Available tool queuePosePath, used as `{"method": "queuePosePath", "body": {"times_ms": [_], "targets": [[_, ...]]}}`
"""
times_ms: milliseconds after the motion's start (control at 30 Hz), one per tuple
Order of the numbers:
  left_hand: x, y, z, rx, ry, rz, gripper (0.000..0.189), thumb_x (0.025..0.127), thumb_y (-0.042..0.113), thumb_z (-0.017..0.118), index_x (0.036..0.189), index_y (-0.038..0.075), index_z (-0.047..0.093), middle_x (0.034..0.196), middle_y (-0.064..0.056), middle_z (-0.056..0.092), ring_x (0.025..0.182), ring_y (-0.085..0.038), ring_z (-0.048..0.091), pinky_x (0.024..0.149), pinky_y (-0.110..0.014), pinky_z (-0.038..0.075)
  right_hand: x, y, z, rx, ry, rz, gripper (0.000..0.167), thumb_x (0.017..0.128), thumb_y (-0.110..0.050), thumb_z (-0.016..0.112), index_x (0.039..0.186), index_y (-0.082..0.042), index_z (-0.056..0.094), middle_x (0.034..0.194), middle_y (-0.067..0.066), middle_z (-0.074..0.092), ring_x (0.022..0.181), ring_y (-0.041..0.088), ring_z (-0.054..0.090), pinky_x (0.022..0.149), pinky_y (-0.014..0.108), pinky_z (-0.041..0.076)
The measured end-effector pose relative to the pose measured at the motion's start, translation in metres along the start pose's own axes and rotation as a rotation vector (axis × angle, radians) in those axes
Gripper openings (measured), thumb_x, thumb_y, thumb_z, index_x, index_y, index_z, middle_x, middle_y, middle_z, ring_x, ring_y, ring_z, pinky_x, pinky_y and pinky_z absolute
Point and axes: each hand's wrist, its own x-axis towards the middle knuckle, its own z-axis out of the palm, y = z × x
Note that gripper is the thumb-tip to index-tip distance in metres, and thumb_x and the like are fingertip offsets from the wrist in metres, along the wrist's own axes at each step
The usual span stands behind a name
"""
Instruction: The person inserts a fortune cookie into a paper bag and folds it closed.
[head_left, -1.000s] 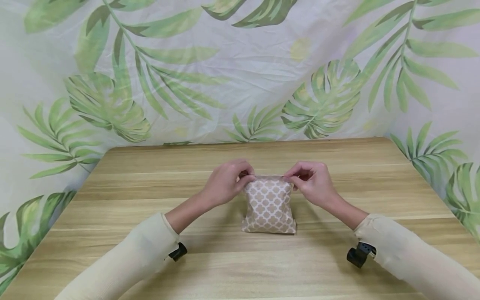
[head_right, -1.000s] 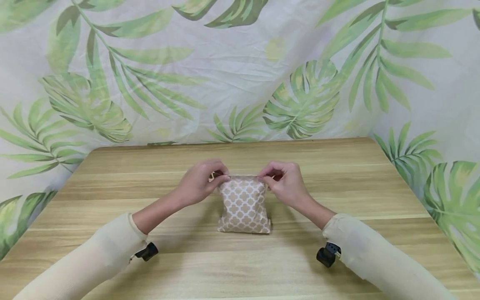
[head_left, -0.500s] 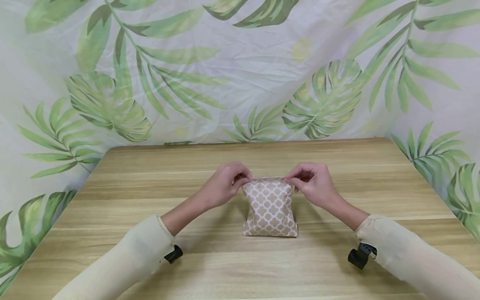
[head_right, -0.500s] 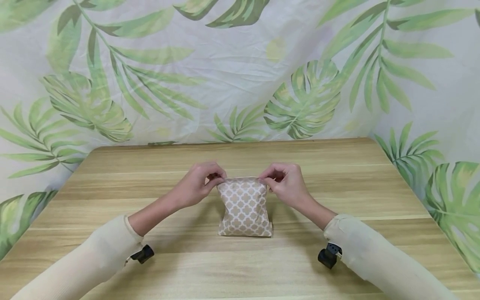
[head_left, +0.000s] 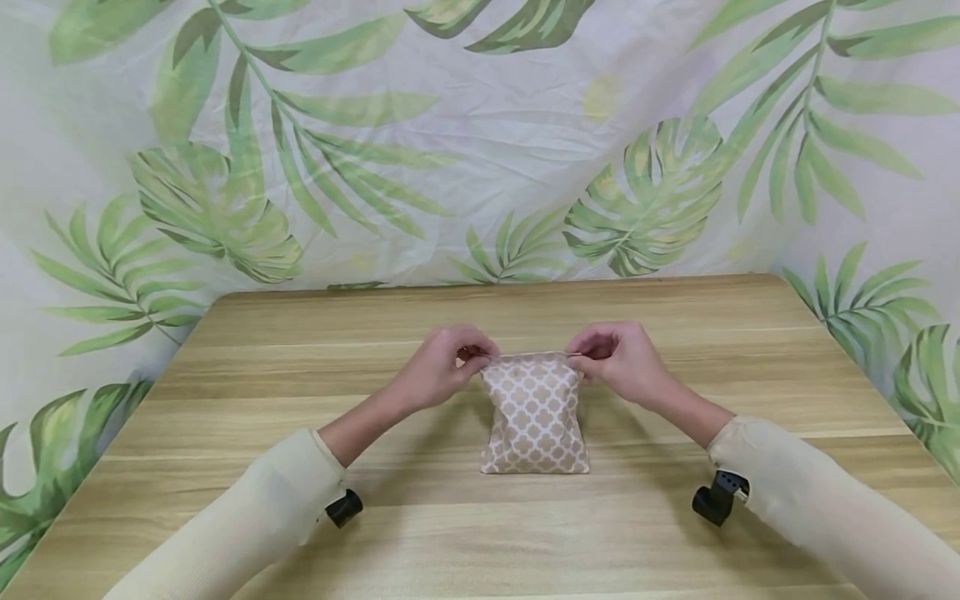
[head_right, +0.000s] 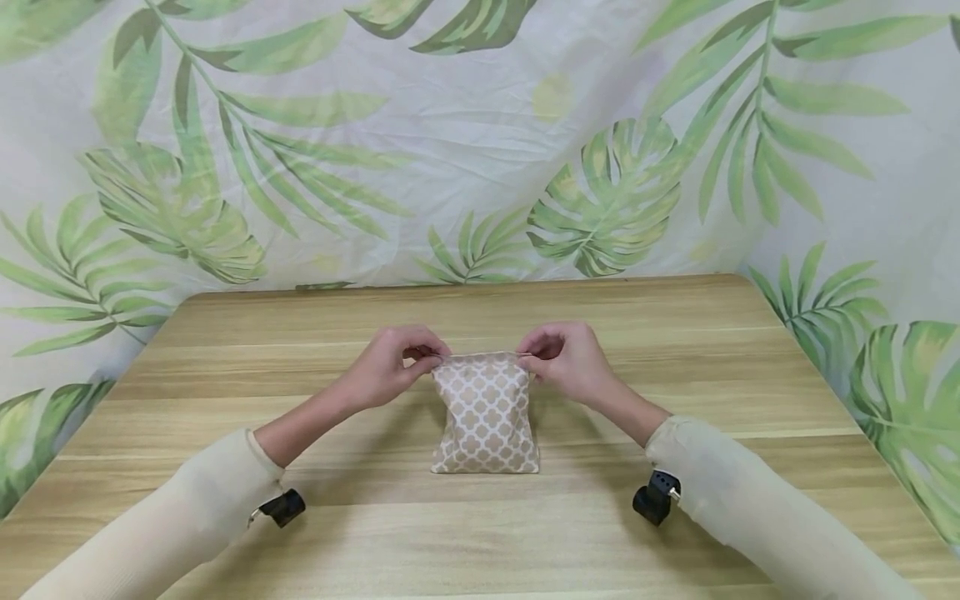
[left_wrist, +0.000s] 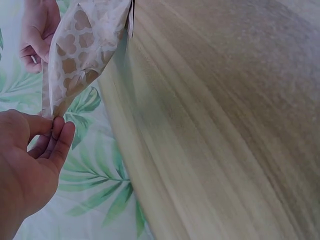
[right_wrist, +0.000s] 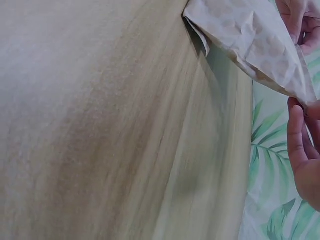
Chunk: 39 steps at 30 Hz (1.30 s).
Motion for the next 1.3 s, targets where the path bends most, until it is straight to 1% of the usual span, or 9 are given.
{"method": "queuePosePath", "body": {"times_ms": [133,267,500,600,800,967,1100,1200,1300], "targets": [[0.002,-0.006,-0.001,-0.024,-0.012,-0.053,0.013,0.092,-0.012,0.069,0.099,-0.005,0.077,0.095,-0.015,0.074,0.085,-0.023,0.070,0.074,-0.030,0.060,0.005,0.002,0.001,0.042,-0.020,0.051,0.010,0.088,0.012,0.074,0.097,0.015,0.072,0.086,0.021,0.074,0.066,0.013,0.068,0.060,0.028,0.059],[0.005,-0.011,-0.001,-0.052,-0.020,-0.095,0.012,0.091,-0.011,0.069,0.099,-0.006,0.077,0.094,-0.015,0.075,0.082,-0.021,0.070,0.072,-0.028,0.059,0.010,0.008,0.002,0.077,-0.039,0.124,0.013,0.089,0.013,0.072,0.101,0.017,0.070,0.085,0.018,0.073,0.066,0.013,0.067,0.060,0.026,0.059],[0.009,-0.028,0.006,-0.089,-0.039,-0.189,0.011,0.090,-0.011,0.071,0.096,-0.005,0.078,0.089,-0.014,0.076,0.074,-0.015,0.064,0.067,-0.024,0.053,0.019,0.020,0.007,0.065,-0.093,0.215,0.014,0.087,0.013,0.073,0.100,0.015,0.070,0.088,0.014,0.070,0.071,0.013,0.066,0.062,0.026,0.060],[0.011,-0.034,0.008,-0.116,-0.059,-0.232,0.011,0.090,-0.011,0.070,0.096,-0.006,0.078,0.088,-0.014,0.076,0.071,-0.014,0.062,0.064,-0.023,0.051,0.022,0.024,0.009,0.061,-0.107,0.232,0.014,0.085,0.014,0.073,0.099,0.016,0.069,0.089,0.015,0.068,0.068,0.013,0.064,0.060,0.027,0.059],[0.013,-0.036,0.010,-0.206,-0.084,-0.314,0.010,0.092,-0.011,0.069,0.098,-0.009,0.076,0.087,-0.016,0.074,0.069,-0.020,0.067,0.064,-0.031,0.059,0.024,0.029,0.011,0.086,-0.116,0.284,0.016,0.086,0.016,0.071,0.102,0.017,0.067,0.089,0.014,0.063,0.062,0.015,0.061,0.056,0.027,0.058],[0.011,-0.034,0.011,-0.236,-0.085,-0.348,0.010,0.093,-0.010,0.069,0.100,-0.010,0.075,0.088,-0.017,0.073,0.070,-0.020,0.067,0.065,-0.031,0.059,0.023,0.028,0.012,0.102,-0.116,0.312,0.017,0.090,0.013,0.068,0.106,0.016,0.067,0.094,0.014,0.061,0.062,0.015,0.061,0.055,0.027,0.057],[0.009,-0.034,0.012,-0.236,-0.080,-0.373,0.011,0.095,-0.008,0.068,0.102,-0.008,0.075,0.089,-0.015,0.070,0.069,-0.022,0.065,0.056,-0.024,0.052,0.022,0.027,0.011,0.099,-0.126,0.318,0.017,0.093,0.010,0.067,0.110,0.014,0.068,0.099,0.015,0.062,0.062,0.015,0.062,0.056,0.028,0.058],[0.007,-0.034,0.012,-0.236,-0.073,-0.379,0.013,0.096,-0.006,0.066,0.106,-0.008,0.074,0.091,-0.014,0.069,0.068,-0.025,0.064,0.051,-0.023,0.046,0.021,0.027,0.009,0.081,-0.139,0.317,0.020,0.095,0.007,0.067,0.114,0.014,0.068,0.105,0.019,0.063,0.065,0.015,0.064,0.058,0.029,0.058],[0.005,-0.035,0.011,-0.248,-0.052,-0.379,0.020,0.096,-0.003,0.065,0.114,-0.010,0.071,0.096,-0.016,0.069,0.071,-0.028,0.065,0.052,-0.025,0.048,0.018,0.027,0.005,0.060,-0.146,0.315,0.026,0.096,0.003,0.067,0.120,0.013,0.067,0.114,0.023,0.064,0.071,0.018,0.069,0.059,0.030,0.059]]}}
